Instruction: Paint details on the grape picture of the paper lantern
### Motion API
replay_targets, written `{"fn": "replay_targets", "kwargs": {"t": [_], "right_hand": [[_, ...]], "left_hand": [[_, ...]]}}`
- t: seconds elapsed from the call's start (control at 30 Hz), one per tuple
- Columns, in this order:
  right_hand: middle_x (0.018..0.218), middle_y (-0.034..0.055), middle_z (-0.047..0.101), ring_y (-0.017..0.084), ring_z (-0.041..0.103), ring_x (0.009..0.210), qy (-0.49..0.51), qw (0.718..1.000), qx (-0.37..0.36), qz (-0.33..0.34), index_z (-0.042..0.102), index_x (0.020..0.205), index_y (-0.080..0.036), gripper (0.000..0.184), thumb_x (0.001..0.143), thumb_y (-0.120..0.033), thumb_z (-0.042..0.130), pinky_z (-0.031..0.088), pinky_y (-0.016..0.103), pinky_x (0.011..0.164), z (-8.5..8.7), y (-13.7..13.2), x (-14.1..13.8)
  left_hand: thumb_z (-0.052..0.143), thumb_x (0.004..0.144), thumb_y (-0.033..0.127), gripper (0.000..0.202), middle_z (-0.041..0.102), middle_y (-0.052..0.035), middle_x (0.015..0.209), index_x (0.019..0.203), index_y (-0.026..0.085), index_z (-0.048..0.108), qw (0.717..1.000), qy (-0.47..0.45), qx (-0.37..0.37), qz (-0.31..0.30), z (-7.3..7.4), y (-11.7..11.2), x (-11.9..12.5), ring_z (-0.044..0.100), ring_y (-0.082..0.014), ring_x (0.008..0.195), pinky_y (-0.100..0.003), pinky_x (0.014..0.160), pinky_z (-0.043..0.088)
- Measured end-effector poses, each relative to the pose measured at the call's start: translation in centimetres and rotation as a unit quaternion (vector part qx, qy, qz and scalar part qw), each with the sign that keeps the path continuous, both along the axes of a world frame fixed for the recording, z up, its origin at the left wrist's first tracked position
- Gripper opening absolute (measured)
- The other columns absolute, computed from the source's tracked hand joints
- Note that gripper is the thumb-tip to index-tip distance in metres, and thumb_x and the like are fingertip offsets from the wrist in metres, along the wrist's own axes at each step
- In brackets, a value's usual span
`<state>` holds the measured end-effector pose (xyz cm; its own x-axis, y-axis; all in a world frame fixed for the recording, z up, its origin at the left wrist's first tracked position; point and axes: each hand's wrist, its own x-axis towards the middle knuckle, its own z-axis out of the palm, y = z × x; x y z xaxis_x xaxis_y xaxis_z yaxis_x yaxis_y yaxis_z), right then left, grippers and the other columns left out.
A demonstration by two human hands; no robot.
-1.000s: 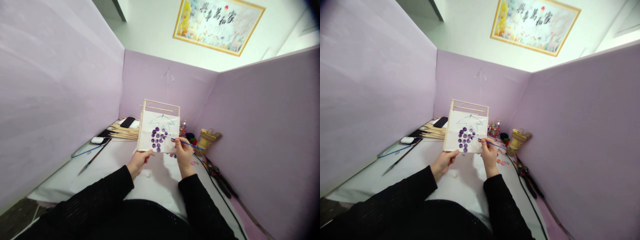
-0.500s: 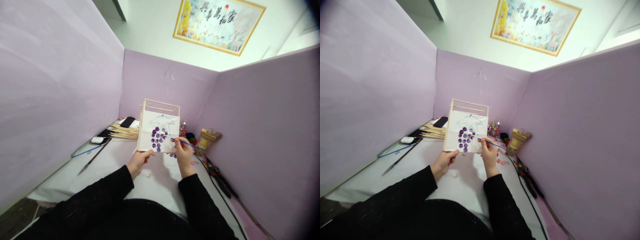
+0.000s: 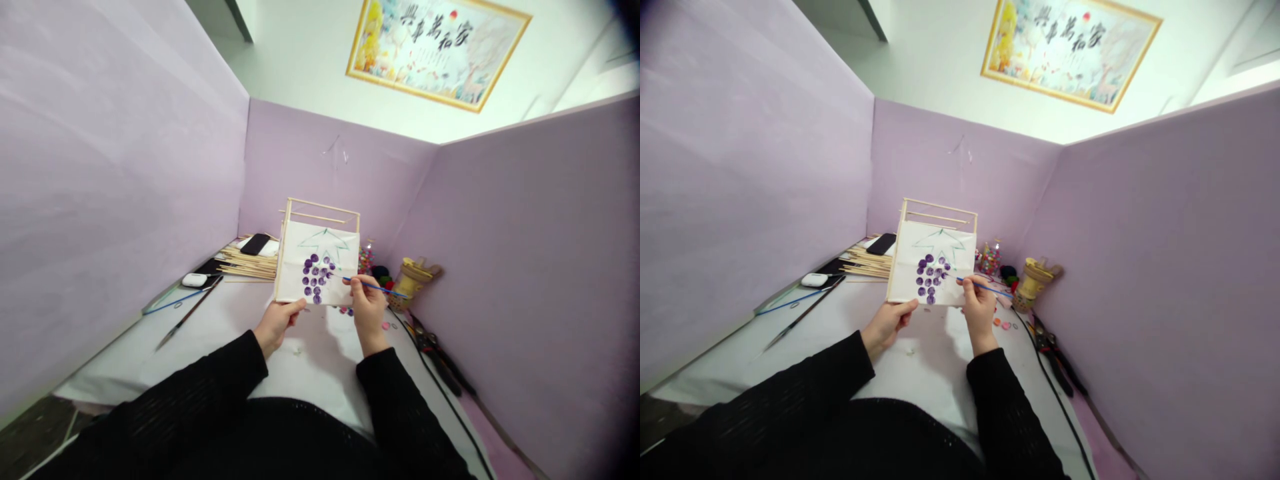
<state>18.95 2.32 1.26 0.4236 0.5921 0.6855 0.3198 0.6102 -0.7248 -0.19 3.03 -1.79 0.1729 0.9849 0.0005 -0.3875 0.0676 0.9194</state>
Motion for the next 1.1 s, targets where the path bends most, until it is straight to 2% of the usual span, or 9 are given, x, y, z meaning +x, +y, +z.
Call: {"fn": "replay_targets", "kwargs": {"t": [0.17,0.37,0.6,1.1], "right_hand": [[0.072,0.0013,0.068,0.011,0.05,0.056,0.008,1.0,0.006,0.003,0.057,0.085,-0.018,0.022,0.086,-0.04,0.057,0.039,0.023,0.053,-0.11,-0.08,0.15],[0.073,0.0024,0.071,0.01,0.045,0.047,-0.017,0.999,-0.033,-0.019,0.057,0.084,-0.018,0.025,0.086,-0.043,0.056,0.035,0.023,0.048,0.18,-0.3,-0.1],[0.073,0.0028,0.072,0.01,0.049,0.05,-0.023,0.999,-0.012,-0.029,0.058,0.084,-0.018,0.023,0.086,-0.041,0.057,0.038,0.024,0.052,0.29,-0.28,-0.12],[0.073,0.0031,0.071,0.012,0.053,0.055,-0.046,0.998,-0.023,-0.024,0.06,0.082,-0.018,0.023,0.085,-0.041,0.057,0.04,0.025,0.055,0.43,-0.18,-0.04]], "left_hand": [[0.079,0.057,0.035,0.034,0.044,0.0067,0.046,0.058,0.017,0.051,1.0,0.001,-0.002,0.0,-0.15,0.04,-0.03,0.033,-0.0056,0.042,-0.022,0.043,0.023],[0.079,0.057,0.035,0.032,0.045,0.0062,0.047,0.059,0.016,0.053,1.0,0.002,0.0,0.0,-0.18,0.1,-0.05,0.034,-0.0055,0.042,-0.022,0.043,0.024],[0.079,0.057,0.033,0.031,0.045,0.0062,0.047,0.06,0.016,0.054,1.0,-0.001,-0.003,0.002,-0.17,0.13,0.0,0.034,-0.0054,0.042,-0.021,0.043,0.023],[0.08,0.056,0.034,0.033,0.045,0.0062,0.046,0.059,0.016,0.053,1.0,-0.003,0.0,0.005,-0.21,0.08,0.0,0.033,-0.0055,0.042,-0.022,0.043,0.023]]}}
